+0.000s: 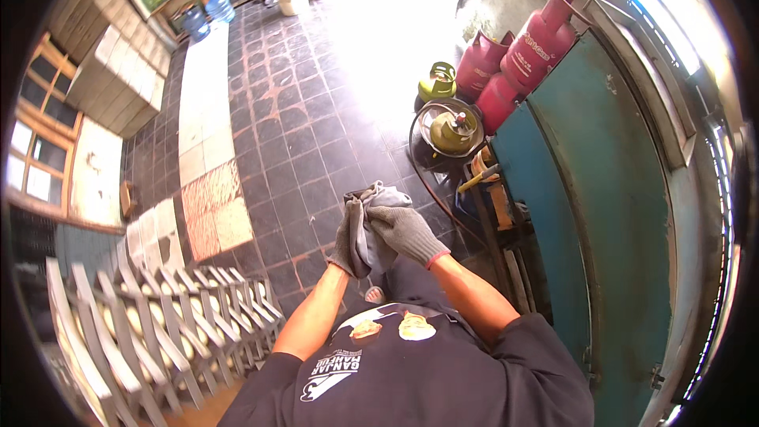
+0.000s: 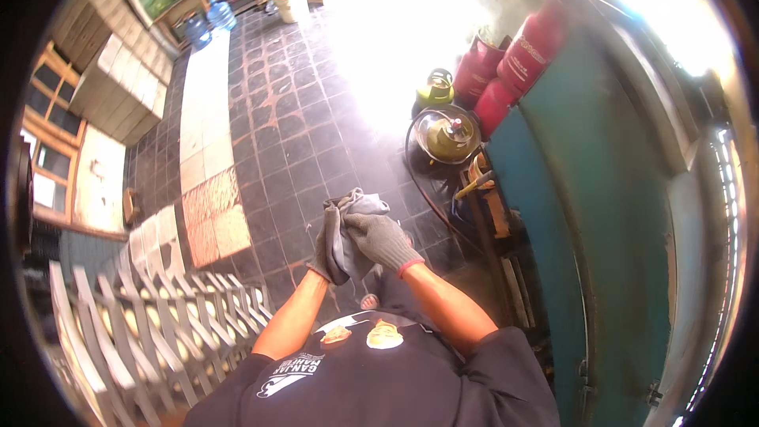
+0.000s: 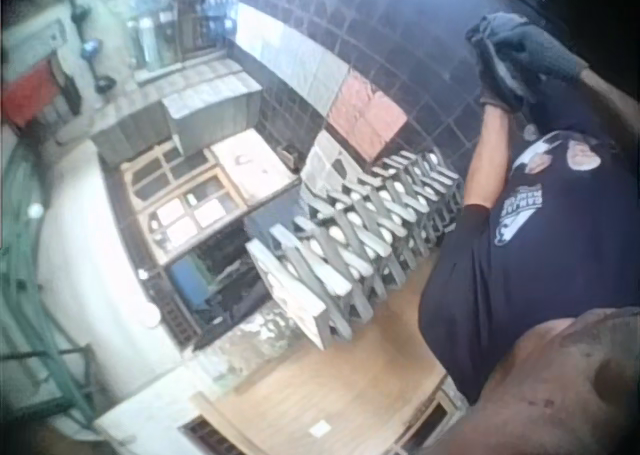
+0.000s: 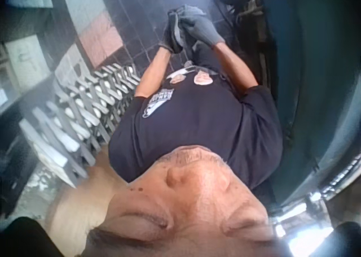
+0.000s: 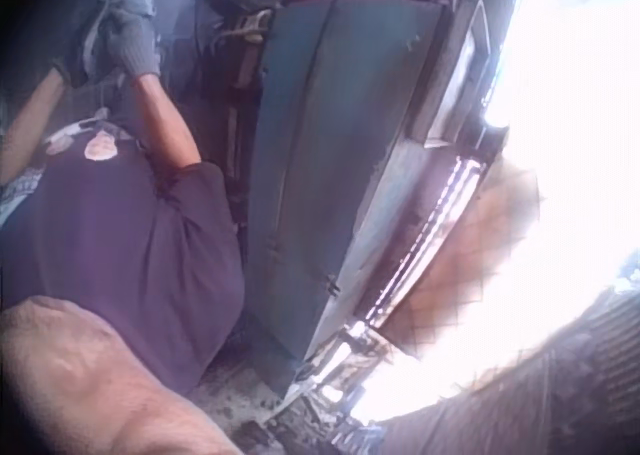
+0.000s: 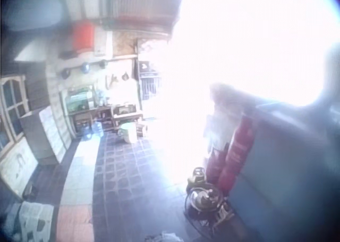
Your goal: The person wears heat-resistant gloves to open a large industrial oven, check on trays of bread rolls, and adjust a regulator on a gas cylinder.
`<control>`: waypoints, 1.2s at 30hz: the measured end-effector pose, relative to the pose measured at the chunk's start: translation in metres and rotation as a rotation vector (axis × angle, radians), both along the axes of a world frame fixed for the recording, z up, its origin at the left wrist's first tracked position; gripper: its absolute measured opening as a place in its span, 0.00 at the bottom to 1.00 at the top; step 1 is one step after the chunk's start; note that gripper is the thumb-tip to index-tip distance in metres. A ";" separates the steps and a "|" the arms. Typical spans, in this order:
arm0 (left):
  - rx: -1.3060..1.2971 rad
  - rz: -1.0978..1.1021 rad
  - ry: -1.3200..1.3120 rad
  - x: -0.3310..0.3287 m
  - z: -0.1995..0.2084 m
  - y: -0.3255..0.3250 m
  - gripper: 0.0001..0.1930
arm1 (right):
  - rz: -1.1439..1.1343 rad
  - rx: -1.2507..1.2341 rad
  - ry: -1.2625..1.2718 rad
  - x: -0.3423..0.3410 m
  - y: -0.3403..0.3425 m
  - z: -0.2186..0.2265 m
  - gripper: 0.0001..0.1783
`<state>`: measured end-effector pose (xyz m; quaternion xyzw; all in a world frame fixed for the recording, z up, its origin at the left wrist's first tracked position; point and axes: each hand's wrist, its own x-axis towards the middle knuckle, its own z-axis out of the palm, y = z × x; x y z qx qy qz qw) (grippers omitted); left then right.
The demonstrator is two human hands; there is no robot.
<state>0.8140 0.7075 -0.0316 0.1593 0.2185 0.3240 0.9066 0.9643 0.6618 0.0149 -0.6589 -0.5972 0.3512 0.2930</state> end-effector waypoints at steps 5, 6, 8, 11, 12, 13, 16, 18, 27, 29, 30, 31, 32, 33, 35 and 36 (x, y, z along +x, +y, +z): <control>0.079 -0.087 -0.034 0.080 -0.016 0.138 0.36 | -0.087 -0.023 -0.388 0.061 0.129 -0.019 0.11; 0.090 -0.103 -0.021 0.094 -0.021 0.169 0.35 | -0.053 -0.060 -0.399 0.075 0.157 -0.030 0.11; 0.031 -0.159 -0.038 0.129 -0.018 0.239 0.34 | -0.003 0.046 -0.260 0.113 0.215 -0.034 0.13; -0.015 -0.254 0.055 0.169 -0.017 0.311 0.32 | 0.004 0.205 0.006 0.168 0.277 -0.035 0.15; 0.481 -0.405 0.325 0.189 -0.004 0.340 0.23 | -0.051 0.216 0.064 0.190 0.290 -0.023 0.15; 0.985 -0.496 0.610 0.212 0.008 0.371 0.15 | -0.103 0.242 0.112 0.215 0.307 -0.012 0.15; 1.233 -0.433 0.495 0.261 -0.007 0.439 0.04 | -0.330 0.282 0.222 0.284 0.345 0.001 0.13; 0.904 -0.502 0.511 0.301 -0.012 0.460 0.02 | -0.571 0.271 0.239 0.324 0.351 -0.009 0.12; -0.320 -1.032 0.281 0.432 -0.094 0.612 0.26 | -1.469 0.128 -0.363 0.482 0.339 -0.090 0.12; -0.426 -1.259 0.155 0.447 -0.130 0.659 0.37 | -1.556 0.109 -0.583 0.517 0.329 -0.077 0.14; -0.455 -1.270 0.208 0.458 -0.136 0.677 0.37 | -1.608 0.038 -0.628 0.536 0.323 -0.069 0.17; -0.370 -1.321 0.185 0.463 -0.155 0.696 0.38 | -1.651 -0.026 -0.675 0.554 0.319 -0.060 0.19; -0.443 -1.357 0.218 0.471 -0.150 0.711 0.38 | -1.693 -0.050 -0.731 0.570 0.311 -0.053 0.22; -0.440 -1.390 0.228 0.481 -0.140 0.720 0.38 | -1.734 -0.069 -0.786 0.583 0.304 -0.048 0.26; -0.483 -1.420 0.280 0.496 -0.142 0.736 0.36 | -1.771 -0.105 -0.860 0.610 0.290 -0.044 0.26; -0.440 -1.443 0.267 0.497 -0.146 0.743 0.36 | -1.790 -0.119 -0.895 0.619 0.285 -0.043 0.27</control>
